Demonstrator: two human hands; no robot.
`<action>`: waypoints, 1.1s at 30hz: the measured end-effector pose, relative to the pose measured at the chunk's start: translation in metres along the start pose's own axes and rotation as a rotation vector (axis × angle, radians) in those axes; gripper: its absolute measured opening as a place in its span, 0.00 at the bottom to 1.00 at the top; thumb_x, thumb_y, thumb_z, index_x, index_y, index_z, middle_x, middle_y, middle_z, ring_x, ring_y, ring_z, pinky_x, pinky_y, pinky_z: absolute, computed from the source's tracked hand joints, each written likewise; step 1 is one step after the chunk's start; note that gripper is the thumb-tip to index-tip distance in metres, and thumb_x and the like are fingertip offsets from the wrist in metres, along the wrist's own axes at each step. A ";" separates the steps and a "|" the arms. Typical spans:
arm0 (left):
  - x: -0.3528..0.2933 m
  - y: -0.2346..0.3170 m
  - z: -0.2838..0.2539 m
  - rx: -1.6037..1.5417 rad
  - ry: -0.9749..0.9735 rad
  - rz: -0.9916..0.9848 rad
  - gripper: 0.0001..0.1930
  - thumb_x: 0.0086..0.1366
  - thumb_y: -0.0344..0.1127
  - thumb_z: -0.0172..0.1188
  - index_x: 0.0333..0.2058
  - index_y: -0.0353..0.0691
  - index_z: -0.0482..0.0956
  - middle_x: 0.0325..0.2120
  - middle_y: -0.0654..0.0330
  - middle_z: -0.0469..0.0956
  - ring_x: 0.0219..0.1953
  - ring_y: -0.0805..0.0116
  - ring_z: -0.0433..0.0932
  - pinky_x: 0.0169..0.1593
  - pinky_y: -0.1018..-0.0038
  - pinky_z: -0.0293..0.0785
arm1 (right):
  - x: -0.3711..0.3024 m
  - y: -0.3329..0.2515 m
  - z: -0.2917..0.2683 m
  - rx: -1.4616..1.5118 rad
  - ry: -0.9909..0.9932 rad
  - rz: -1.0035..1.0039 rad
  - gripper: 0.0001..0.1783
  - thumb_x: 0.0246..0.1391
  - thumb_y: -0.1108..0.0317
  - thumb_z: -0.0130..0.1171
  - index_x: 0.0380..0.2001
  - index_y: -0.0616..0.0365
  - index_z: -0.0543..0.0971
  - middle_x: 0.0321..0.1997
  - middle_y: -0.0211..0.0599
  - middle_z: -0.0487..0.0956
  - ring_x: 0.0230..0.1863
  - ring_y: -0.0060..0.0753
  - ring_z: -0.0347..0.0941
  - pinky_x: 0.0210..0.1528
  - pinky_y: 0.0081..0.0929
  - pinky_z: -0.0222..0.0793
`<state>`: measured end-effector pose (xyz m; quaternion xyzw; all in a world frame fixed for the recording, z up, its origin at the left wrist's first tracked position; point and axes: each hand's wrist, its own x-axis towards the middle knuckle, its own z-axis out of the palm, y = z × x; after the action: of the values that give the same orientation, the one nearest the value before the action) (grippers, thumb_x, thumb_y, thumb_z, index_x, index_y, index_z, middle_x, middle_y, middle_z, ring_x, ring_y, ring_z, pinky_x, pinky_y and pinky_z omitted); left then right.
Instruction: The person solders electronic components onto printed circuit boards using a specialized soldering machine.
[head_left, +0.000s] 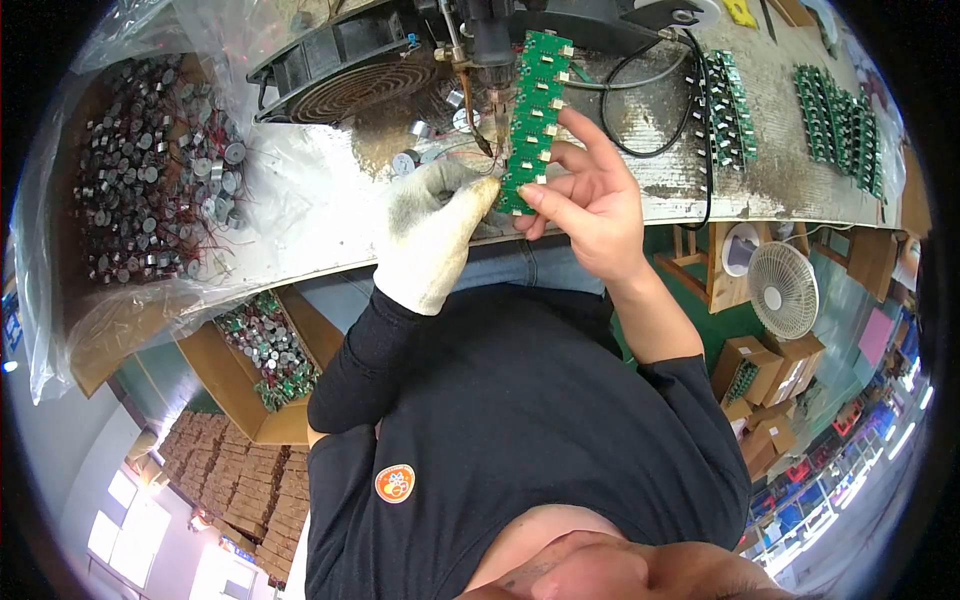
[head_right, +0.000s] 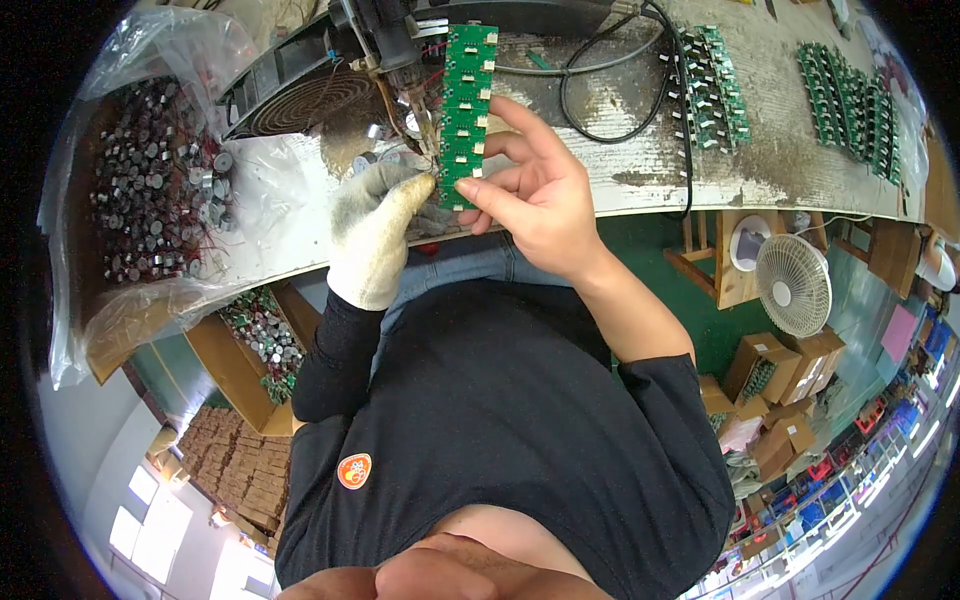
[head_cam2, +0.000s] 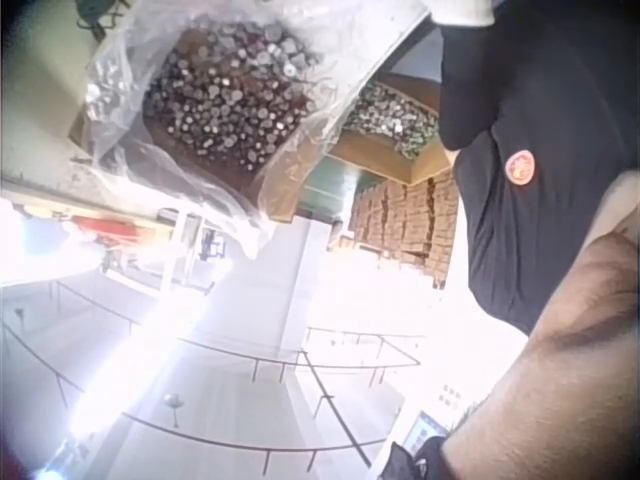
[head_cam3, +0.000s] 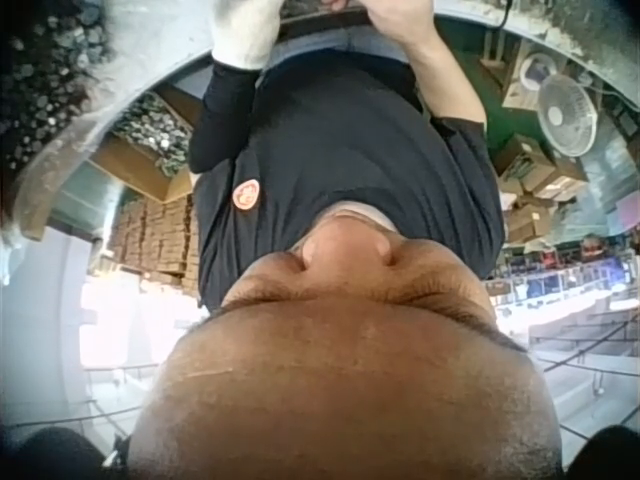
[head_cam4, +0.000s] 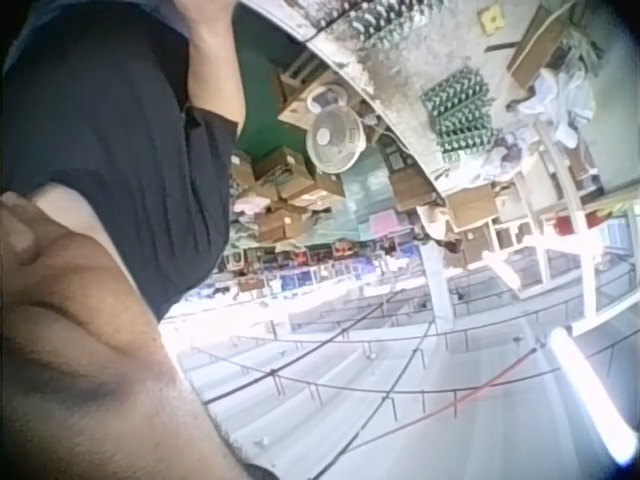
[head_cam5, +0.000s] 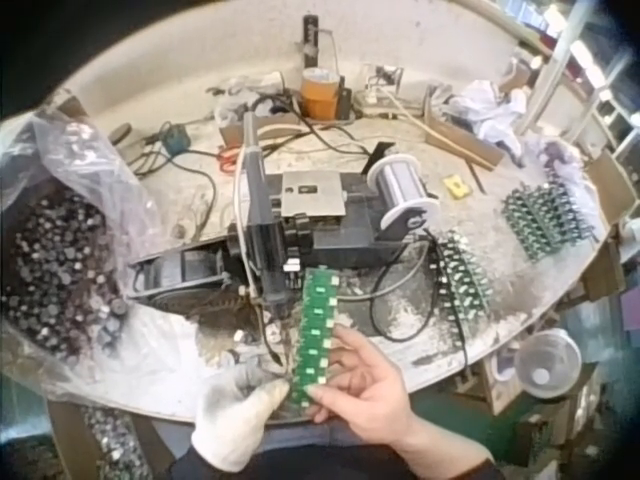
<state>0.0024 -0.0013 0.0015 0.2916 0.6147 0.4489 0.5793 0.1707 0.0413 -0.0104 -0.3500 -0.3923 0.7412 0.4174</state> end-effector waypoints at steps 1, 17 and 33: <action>0.000 0.000 0.000 0.000 0.001 -0.001 0.08 0.61 0.32 0.58 0.31 0.31 0.79 0.24 0.64 0.77 0.27 0.80 0.72 0.31 0.81 0.68 | 0.000 0.000 0.000 0.001 0.000 0.001 0.38 0.50 0.85 0.56 0.63 0.60 0.55 0.45 0.47 0.73 0.27 0.29 0.78 0.24 0.18 0.74; 0.000 0.000 -0.003 -0.054 -0.007 -0.027 0.09 0.62 0.33 0.59 0.34 0.31 0.79 0.26 0.63 0.78 0.28 0.79 0.73 0.32 0.81 0.69 | 0.002 0.004 0.002 0.003 -0.010 0.019 0.38 0.50 0.85 0.56 0.63 0.59 0.55 0.45 0.48 0.73 0.28 0.30 0.78 0.24 0.19 0.74; -0.060 -0.005 -0.175 -0.044 1.028 0.382 0.19 0.62 0.32 0.58 0.49 0.27 0.70 0.37 0.55 0.78 0.25 0.71 0.76 0.28 0.81 0.73 | 0.000 0.011 -0.011 -0.167 0.064 -0.041 0.37 0.50 0.85 0.55 0.63 0.66 0.54 0.47 0.47 0.71 0.24 0.23 0.73 0.26 0.19 0.74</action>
<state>-0.1580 -0.0940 0.0112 0.1288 0.7451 0.6436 0.1184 0.1762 0.0411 -0.0251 -0.3991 -0.4461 0.6858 0.4140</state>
